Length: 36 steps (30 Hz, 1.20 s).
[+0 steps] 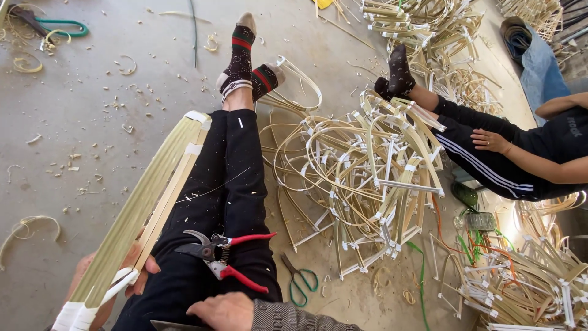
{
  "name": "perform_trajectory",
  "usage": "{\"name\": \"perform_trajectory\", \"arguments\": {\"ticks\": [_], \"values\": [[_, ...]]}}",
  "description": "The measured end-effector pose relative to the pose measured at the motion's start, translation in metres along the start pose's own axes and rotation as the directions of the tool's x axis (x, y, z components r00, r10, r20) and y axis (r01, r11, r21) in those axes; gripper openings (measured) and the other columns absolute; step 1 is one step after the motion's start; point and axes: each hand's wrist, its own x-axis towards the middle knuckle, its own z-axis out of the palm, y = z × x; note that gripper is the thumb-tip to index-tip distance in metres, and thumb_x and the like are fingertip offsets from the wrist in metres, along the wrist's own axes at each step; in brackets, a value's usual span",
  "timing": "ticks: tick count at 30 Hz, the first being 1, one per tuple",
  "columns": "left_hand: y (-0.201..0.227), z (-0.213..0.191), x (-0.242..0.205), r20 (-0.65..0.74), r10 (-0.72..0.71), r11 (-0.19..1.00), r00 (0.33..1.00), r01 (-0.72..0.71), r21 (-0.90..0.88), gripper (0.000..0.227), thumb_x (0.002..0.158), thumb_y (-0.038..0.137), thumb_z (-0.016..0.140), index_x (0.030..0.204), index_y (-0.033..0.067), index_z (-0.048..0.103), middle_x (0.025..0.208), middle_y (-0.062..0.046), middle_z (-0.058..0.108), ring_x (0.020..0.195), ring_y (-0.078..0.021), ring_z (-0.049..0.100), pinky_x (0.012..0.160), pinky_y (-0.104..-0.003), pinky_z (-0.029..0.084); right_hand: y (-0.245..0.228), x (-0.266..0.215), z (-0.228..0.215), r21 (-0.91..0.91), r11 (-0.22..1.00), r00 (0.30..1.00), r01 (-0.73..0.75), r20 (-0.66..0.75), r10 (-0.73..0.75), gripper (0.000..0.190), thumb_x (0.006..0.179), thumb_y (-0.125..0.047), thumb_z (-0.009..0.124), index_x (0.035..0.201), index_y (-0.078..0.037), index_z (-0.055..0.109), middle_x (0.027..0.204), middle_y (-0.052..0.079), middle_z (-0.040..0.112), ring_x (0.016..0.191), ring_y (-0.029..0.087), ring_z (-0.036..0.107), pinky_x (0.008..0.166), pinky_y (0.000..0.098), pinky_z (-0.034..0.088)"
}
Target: Cutting and assembling bamboo strips for furniture manufacturing.
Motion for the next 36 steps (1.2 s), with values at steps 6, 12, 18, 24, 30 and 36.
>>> {"name": "perform_trajectory", "arguments": {"ticks": [6, 12, 18, 24, 30, 36], "values": [[0.002, 0.002, -0.004, 0.154, 0.146, 0.983, 0.977, -0.127, -0.131, 0.044, 0.09, 0.029, 0.064, 0.115, -0.0073, 0.067, 0.078, -0.024, 0.075, 0.047, -0.0201, 0.063, 0.036, -0.03, 0.044, 0.001, -0.003, 0.01, 0.364, 0.898, 0.954, -0.247, 0.251, 0.161, 0.039, 0.11, -0.031, 0.048, 0.142, -0.012, 0.053, 0.114, 0.011, 0.072, 0.103, 0.023, 0.072, 0.086, 0.0338, 0.058], [0.017, 0.019, -0.009, -0.082, -0.002, 0.999, 0.997, 0.006, 0.048, 0.04, 0.102, 0.026, 0.065, 0.137, 0.0068, 0.069, 0.075, -0.027, 0.071, 0.046, -0.023, 0.058, 0.039, -0.033, 0.044, -0.029, 0.006, -0.067, 0.414, 0.889, 0.963, -0.196, 0.253, 0.094, 0.036, 0.102, -0.025, 0.063, 0.135, -0.011, 0.064, 0.096, 0.007, 0.074, 0.09, 0.018, 0.074, 0.083, 0.0283, 0.059], [0.046, 0.048, -0.034, 0.066, 0.073, 0.995, 0.995, -0.077, 0.056, 0.031, 0.095, 0.025, 0.065, 0.107, -0.0044, 0.067, 0.074, -0.014, 0.07, 0.049, -0.015, 0.058, 0.041, -0.026, 0.043, -0.04, 0.006, -0.103, 0.849, 0.523, 0.975, -0.078, -0.044, 0.217, 0.017, 0.105, -0.009, 0.067, 0.119, -0.001, 0.066, 0.109, 0.01, 0.071, 0.103, 0.016, 0.069, 0.095, 0.0289, 0.056], [0.067, 0.086, -0.039, 0.081, 0.045, 0.996, 0.996, -0.039, -0.075, 0.039, 0.104, 0.018, 0.052, 0.135, -0.002, 0.062, 0.092, 0.001, 0.071, 0.07, -0.0027, 0.06, 0.058, -0.019, 0.049, -0.03, 0.007, -0.105, 0.974, 0.14, 0.888, -0.178, 0.098, 0.45, 0.041, 0.101, -0.004, 0.057, 0.141, -0.002, 0.048, 0.091, 0.014, 0.071, 0.079, 0.021, 0.073, 0.075, 0.0353, 0.061], [0.046, 0.085, -0.033, 0.128, 0.095, 0.995, 0.987, -0.092, -0.033, 0.038, 0.108, 0.02, 0.05, 0.138, 0.0003, 0.063, 0.079, 0.002, 0.064, 0.062, -0.0021, 0.053, 0.053, -0.018, 0.043, -0.041, 0.041, -0.121, 0.933, 0.357, 0.914, -0.038, -0.112, 0.389, 0.039, 0.106, -0.006, 0.053, 0.142, 0.005, 0.046, 0.104, 0.011, 0.071, 0.085, 0.018, 0.072, 0.074, 0.0311, 0.06], [0.031, 0.094, -0.031, 0.124, 0.135, 0.988, 0.983, -0.123, -0.096, 0.033, 0.112, 0.021, 0.047, 0.131, 0.0, 0.065, 0.075, 0.004, 0.058, 0.061, -0.0003, 0.047, 0.053, -0.017, 0.038, -0.048, 0.06, -0.121, 0.969, -0.214, 0.987, 0.12, -0.094, 0.131, 0.046, 0.112, -0.005, 0.061, 0.149, 0.005, 0.035, 0.089, 0.007, 0.073, 0.071, 0.01, 0.073, 0.061, 0.0222, 0.059]]}}
